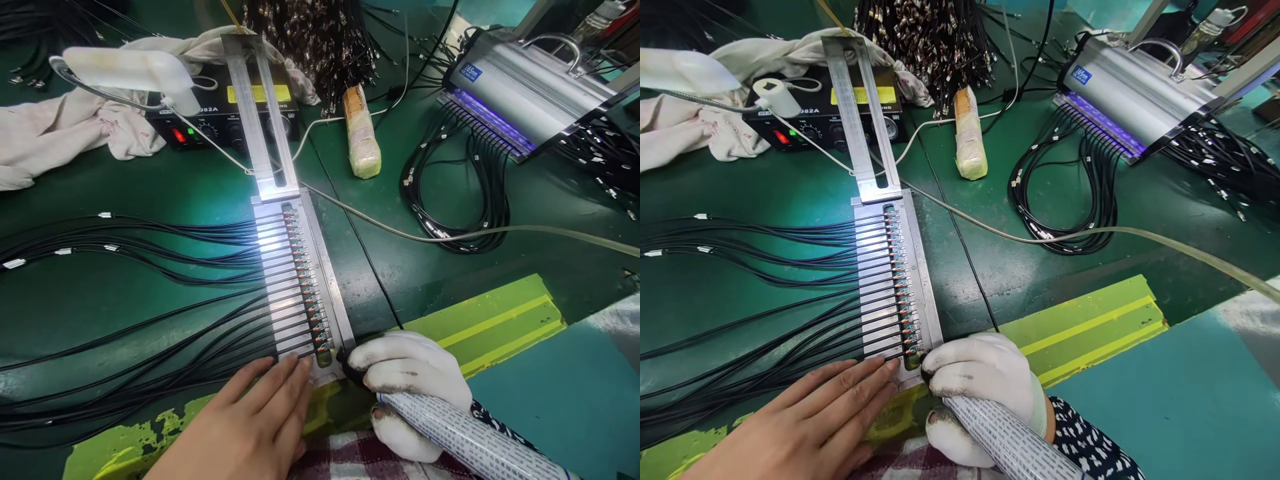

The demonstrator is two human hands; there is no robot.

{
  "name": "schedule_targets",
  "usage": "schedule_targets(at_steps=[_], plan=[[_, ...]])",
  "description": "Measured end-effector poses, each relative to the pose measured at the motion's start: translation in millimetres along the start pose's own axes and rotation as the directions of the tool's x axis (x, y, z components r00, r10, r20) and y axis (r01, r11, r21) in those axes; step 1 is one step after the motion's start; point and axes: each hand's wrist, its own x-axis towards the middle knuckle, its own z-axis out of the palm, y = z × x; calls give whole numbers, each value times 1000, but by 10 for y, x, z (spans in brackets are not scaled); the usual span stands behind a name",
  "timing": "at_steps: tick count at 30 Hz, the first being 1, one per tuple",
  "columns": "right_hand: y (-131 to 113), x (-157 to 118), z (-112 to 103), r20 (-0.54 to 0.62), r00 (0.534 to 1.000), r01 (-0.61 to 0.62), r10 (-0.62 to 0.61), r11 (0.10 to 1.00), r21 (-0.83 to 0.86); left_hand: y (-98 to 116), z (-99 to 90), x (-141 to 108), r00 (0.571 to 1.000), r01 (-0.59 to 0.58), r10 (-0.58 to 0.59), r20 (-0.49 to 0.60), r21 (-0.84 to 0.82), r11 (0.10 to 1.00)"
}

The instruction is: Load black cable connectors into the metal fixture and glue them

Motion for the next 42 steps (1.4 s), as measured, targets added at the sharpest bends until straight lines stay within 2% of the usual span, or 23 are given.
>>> schedule_targets(at_steps=[6, 9, 15, 25, 28, 32, 37, 40, 42], plan=[[19, -17, 32, -19, 1000, -1, 2, 1000, 15, -30, 64, -21, 987, -95, 100, -122, 46, 994], [4, -5, 23, -27, 1000, -7, 8, 1000, 14, -49, 122, -17, 983, -99, 105, -148, 53, 994], [-35, 43, -29, 33, 999, -2, 2, 1000, -18, -57, 162, -25, 987, -88, 92, -134, 33, 996], [-32, 21, -29, 19, 1000, 15, -15, 1000, 1, -32, 230, -76, 980, -124, 131, -149, 60, 991], [-41, 25, -30, 31, 1000, 0, 0, 1000, -5, -42, 208, -55, 979, -112, 126, -159, 96, 989], [-42, 19, -29, 34, 999, -9, 9, 1000, -6, -71, 120, -9, 969, -171, 193, -155, 145, 975], [-32, 7, -20, 26, 1000, 10, -10, 1000, -5, -59, 119, 12, 974, -161, 178, -138, 127, 979], [-25, 8, -5, -3, 1000, 15, -15, 1000, 4, -32, 210, -26, 971, -104, 123, -203, 99, 990], [-24, 8, 3, -10, 1000, 14, -14, 1000, 3, -18, 256, -50, 974, -72, 88, -209, 83, 994]])
